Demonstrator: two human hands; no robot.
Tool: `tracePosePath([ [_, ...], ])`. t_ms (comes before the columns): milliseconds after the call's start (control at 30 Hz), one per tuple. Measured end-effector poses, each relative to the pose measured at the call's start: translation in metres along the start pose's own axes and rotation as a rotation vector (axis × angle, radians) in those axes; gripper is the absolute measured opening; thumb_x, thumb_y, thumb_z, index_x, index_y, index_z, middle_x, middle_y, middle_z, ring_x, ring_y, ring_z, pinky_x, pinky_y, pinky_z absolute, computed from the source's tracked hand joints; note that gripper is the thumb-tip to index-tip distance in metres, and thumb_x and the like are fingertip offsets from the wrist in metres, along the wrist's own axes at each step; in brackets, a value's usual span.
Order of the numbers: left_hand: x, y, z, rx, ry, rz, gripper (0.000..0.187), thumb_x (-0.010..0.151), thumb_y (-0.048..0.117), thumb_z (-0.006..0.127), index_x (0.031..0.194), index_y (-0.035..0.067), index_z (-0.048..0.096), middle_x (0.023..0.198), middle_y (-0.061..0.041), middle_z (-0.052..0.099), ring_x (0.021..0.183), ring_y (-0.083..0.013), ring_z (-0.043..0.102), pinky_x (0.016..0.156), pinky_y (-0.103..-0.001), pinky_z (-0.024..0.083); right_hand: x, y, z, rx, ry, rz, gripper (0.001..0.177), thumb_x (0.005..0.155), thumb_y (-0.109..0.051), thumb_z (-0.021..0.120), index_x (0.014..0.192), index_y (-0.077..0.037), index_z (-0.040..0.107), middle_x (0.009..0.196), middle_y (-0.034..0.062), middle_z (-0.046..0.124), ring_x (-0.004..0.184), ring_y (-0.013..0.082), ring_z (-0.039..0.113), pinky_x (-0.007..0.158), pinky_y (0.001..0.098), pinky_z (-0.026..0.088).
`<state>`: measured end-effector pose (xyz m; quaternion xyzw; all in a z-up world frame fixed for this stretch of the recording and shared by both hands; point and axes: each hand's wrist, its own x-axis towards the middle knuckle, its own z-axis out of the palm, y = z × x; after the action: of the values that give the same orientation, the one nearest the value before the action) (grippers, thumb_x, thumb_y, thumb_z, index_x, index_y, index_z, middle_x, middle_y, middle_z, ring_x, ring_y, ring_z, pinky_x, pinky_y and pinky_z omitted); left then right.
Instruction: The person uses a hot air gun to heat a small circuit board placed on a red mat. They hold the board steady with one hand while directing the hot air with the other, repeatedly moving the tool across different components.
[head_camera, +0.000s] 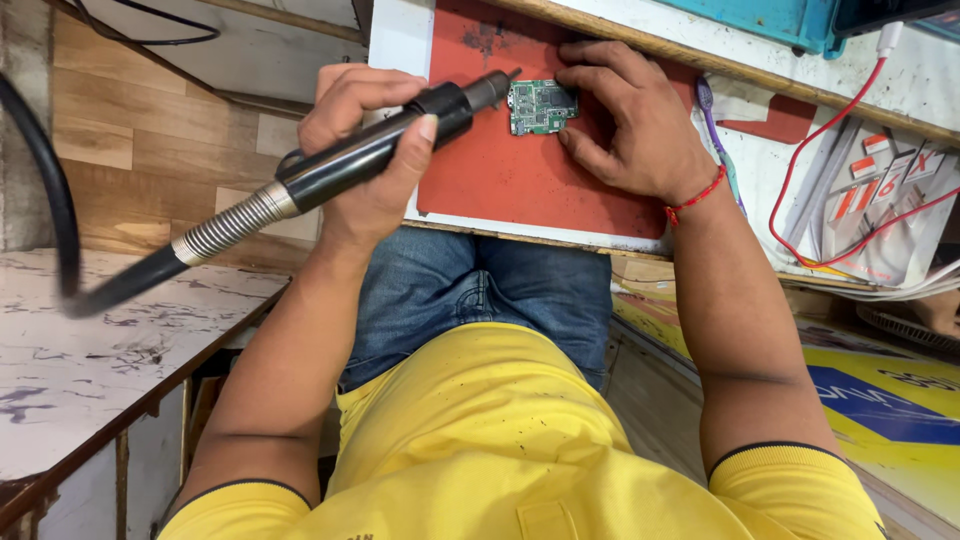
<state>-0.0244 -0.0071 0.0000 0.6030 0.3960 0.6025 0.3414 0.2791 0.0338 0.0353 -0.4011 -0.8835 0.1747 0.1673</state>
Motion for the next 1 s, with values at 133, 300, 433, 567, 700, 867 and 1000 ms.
tracePosePath([
  [133,0.004,0.000,-0.001,0.003,-0.137,0.074,0.023,0.093,0.021,0.079,0.106,0.005,0.069,0.108,-0.010,0.075,0.104,-0.0209,0.064,0.099,-0.034,0.050,0.001,-0.002,-0.003,0.061,0.003,-0.025,0.046,0.090,-0.013,0.076,0.132,-0.001,0.063,0.147,0.0178,0.058,0.135,0.0374,0.059,0.115,0.0432,0.050],
  [300,0.010,0.004,0.001,0.037,-0.122,0.049,0.020,0.092,0.020,0.078,0.104,0.005,0.070,0.106,-0.008,0.076,0.101,-0.0200,0.065,0.101,-0.036,0.049,0.009,-0.007,-0.011,0.072,0.001,-0.019,0.046,0.087,-0.014,0.077,0.130,0.000,0.064,0.143,0.0187,0.059,0.130,0.0380,0.059,0.110,0.0435,0.050],
  [433,-0.005,0.002,-0.002,-0.005,-0.100,-0.013,0.026,0.096,0.024,0.077,0.109,0.004,0.068,0.111,-0.008,0.071,0.103,-0.0207,0.062,0.097,-0.033,0.052,-0.003,-0.004,-0.013,0.073,-0.042,-0.012,0.039,0.094,-0.015,0.079,0.127,0.000,0.064,0.149,0.0155,0.059,0.135,0.0356,0.060,0.111,0.0415,0.052],
  [567,0.006,-0.004,0.001,0.026,-0.127,0.060,0.026,0.093,0.025,0.079,0.105,0.005,0.067,0.107,-0.006,0.072,0.101,-0.0198,0.064,0.095,-0.034,0.051,0.000,-0.002,-0.013,0.094,-0.047,0.028,0.038,0.091,-0.013,0.078,0.126,-0.001,0.067,0.146,0.0152,0.060,0.129,0.0349,0.062,0.106,0.0408,0.053],
  [700,0.003,0.000,0.004,0.130,0.008,0.060,0.025,0.097,0.023,0.079,0.110,0.005,0.067,0.111,-0.009,0.071,0.106,-0.0207,0.062,0.099,-0.033,0.052,0.000,-0.002,-0.012,0.073,-0.030,0.030,0.036,0.094,-0.013,0.077,0.126,0.000,0.067,0.144,0.0154,0.061,0.127,0.0348,0.063,0.106,0.0398,0.054],
  [867,0.004,-0.004,0.003,0.048,-0.149,0.079,0.024,0.092,0.022,0.079,0.105,0.007,0.067,0.109,-0.008,0.073,0.104,-0.0202,0.063,0.098,-0.033,0.052,-0.003,-0.002,-0.012,0.058,-0.009,0.030,0.036,0.094,-0.013,0.078,0.126,0.001,0.068,0.142,0.0157,0.062,0.126,0.0352,0.063,0.105,0.0404,0.054],
  [1000,0.002,-0.002,0.002,-0.087,-0.056,-0.131,0.024,0.097,0.022,0.079,0.110,0.006,0.067,0.112,-0.007,0.069,0.102,-0.0182,0.062,0.096,-0.032,0.053,-0.003,-0.003,-0.013,0.067,-0.007,0.010,0.036,0.094,-0.012,0.078,0.126,0.001,0.068,0.142,0.0157,0.062,0.126,0.0350,0.063,0.105,0.0403,0.054],
])
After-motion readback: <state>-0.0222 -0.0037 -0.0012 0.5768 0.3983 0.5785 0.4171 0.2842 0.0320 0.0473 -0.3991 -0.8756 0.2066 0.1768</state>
